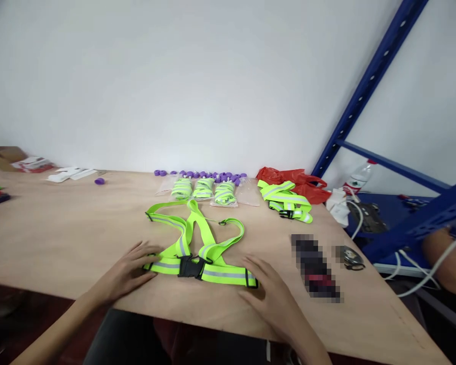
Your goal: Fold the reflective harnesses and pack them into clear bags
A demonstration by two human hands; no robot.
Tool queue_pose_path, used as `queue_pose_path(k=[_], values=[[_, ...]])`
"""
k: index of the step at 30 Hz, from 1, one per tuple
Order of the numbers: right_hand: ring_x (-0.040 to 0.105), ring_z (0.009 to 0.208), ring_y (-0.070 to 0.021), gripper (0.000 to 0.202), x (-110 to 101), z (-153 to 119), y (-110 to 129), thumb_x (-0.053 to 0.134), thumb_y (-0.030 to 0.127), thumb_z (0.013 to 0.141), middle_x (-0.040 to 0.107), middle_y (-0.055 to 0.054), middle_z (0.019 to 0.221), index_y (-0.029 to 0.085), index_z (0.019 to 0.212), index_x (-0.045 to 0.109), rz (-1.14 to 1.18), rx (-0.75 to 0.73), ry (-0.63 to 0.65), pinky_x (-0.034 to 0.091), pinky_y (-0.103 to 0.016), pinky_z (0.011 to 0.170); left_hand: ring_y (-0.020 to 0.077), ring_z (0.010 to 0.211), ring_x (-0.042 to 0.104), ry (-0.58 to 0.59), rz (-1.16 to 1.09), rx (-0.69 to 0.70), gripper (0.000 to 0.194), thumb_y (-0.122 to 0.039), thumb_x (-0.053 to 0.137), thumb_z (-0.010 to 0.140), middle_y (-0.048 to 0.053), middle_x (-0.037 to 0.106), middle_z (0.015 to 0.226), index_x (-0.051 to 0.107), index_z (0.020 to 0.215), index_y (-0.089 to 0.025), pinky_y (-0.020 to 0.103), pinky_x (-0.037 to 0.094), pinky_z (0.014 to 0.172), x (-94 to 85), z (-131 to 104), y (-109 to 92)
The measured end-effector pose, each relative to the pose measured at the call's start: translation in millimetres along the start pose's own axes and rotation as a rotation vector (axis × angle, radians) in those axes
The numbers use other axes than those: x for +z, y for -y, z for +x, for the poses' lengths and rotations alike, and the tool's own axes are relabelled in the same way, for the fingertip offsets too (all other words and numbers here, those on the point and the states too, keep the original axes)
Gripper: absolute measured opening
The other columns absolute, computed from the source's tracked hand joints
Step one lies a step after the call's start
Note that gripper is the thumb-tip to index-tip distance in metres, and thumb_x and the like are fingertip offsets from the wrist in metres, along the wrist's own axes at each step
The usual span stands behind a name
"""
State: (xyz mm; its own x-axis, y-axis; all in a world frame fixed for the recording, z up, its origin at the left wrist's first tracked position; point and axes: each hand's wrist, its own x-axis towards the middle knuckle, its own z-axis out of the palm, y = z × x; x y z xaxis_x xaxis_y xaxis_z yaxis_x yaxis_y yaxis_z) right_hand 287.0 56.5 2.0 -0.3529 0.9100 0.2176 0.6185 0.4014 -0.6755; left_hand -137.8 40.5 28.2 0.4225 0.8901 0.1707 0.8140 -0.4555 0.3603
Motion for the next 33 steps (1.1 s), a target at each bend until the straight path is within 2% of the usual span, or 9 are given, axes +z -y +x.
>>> queue_pose_path(k=[2,5,10,14,17,22,25,27,33], values=[[0.053,0.132,-0.0302,0.063,-14,-2,-9,0.073,0.026,0.075,0.057,-0.007,0.144,0.031,0.137,0.060,0.017,0.100,0.063,0.045,-0.048,0.111,0.0238,0.126,0.058,0.002,0.011,0.017,0.028,-0.035,0.061,0.093,0.002,0.065,0.133,0.071,0.120,-0.037,0.051,0.023,0.122,1.5,-3,16],[0.056,0.129,-0.0304,0.052,-20,1,-7,0.070,0.023,0.075,0.063,-0.009,0.137,0.028,0.126,0.068,0.117,0.164,0.086,0.042,-0.049,0.112,0.0243,0.120,0.063,-0.038,-0.002,0.049,0.030,-0.037,0.064,0.090,0.002,0.068,0.127,0.072,0.120,-0.038,0.051,0.029,0.120,6.4,-5,33],[0.066,0.113,-0.0335,0.044,-14,4,7,0.078,0.041,0.071,0.073,-0.012,0.118,0.022,0.111,0.074,0.408,0.290,0.081,0.051,-0.049,0.101,0.0267,0.116,0.065,-0.105,-0.103,0.095,0.034,-0.036,0.065,0.091,0.006,0.070,0.124,0.070,0.124,-0.036,0.040,0.052,0.103,7.4,-6,38],[0.070,0.101,-0.0340,0.046,-2,2,1,0.073,0.060,0.074,0.075,-0.013,0.104,0.022,0.099,0.073,0.659,0.301,-0.149,0.056,-0.049,0.090,0.0261,0.114,0.066,-0.152,-0.199,0.080,0.034,-0.039,0.064,0.091,0.006,0.071,0.122,0.070,0.124,-0.035,0.037,0.056,0.097,2.2,-9,32],[0.072,0.099,-0.0327,0.048,2,3,-1,0.063,0.065,0.081,0.075,-0.014,0.097,0.022,0.101,0.070,0.745,0.291,-0.271,0.055,-0.050,0.092,0.0260,0.115,0.066,-0.147,-0.255,0.049,0.032,-0.042,0.064,0.091,0.006,0.072,0.122,0.072,0.121,-0.033,0.038,0.055,0.099,0.0,-13,27],[0.067,0.113,-0.0334,0.063,2,-1,5,0.070,0.068,0.075,0.071,-0.018,0.118,0.021,0.118,0.067,0.520,0.240,-0.117,0.051,-0.051,0.101,0.0257,0.113,0.067,-0.184,-0.313,0.012,0.032,-0.043,0.063,0.091,0.007,0.072,0.121,0.074,0.118,-0.029,0.039,0.054,0.101,5.2,-19,27],[0.059,0.125,-0.0320,0.062,4,-12,3,0.075,0.060,0.073,0.065,-0.015,0.132,0.022,0.121,0.067,0.325,0.179,-0.065,0.044,-0.050,0.110,0.0254,0.112,0.067,-0.197,-0.331,0.005,0.033,-0.043,0.064,0.091,0.007,0.072,0.122,0.074,0.118,-0.028,0.039,0.053,0.100,8.3,-22,27],[0.057,0.128,-0.0301,0.056,5,-17,4,0.074,0.052,0.078,0.064,-0.013,0.134,0.022,0.124,0.067,0.205,0.149,-0.043,0.041,-0.049,0.113,0.0252,0.113,0.066,-0.193,-0.356,-0.002,0.034,-0.044,0.064,0.091,0.006,0.071,0.123,0.073,0.119,-0.028,0.039,0.053,0.101,7.9,-23,27],[0.062,0.121,-0.0293,0.043,-5,-11,28,0.069,0.037,0.082,0.068,-0.010,0.128,0.023,0.123,0.070,0.023,0.068,0.074,0.047,-0.045,0.106,0.0253,0.114,0.066,-0.228,-0.433,-0.069,0.034,-0.047,0.062,0.091,0.004,0.071,0.123,0.074,0.116,-0.027,0.038,0.052,0.101,-2.0,-26,22]])
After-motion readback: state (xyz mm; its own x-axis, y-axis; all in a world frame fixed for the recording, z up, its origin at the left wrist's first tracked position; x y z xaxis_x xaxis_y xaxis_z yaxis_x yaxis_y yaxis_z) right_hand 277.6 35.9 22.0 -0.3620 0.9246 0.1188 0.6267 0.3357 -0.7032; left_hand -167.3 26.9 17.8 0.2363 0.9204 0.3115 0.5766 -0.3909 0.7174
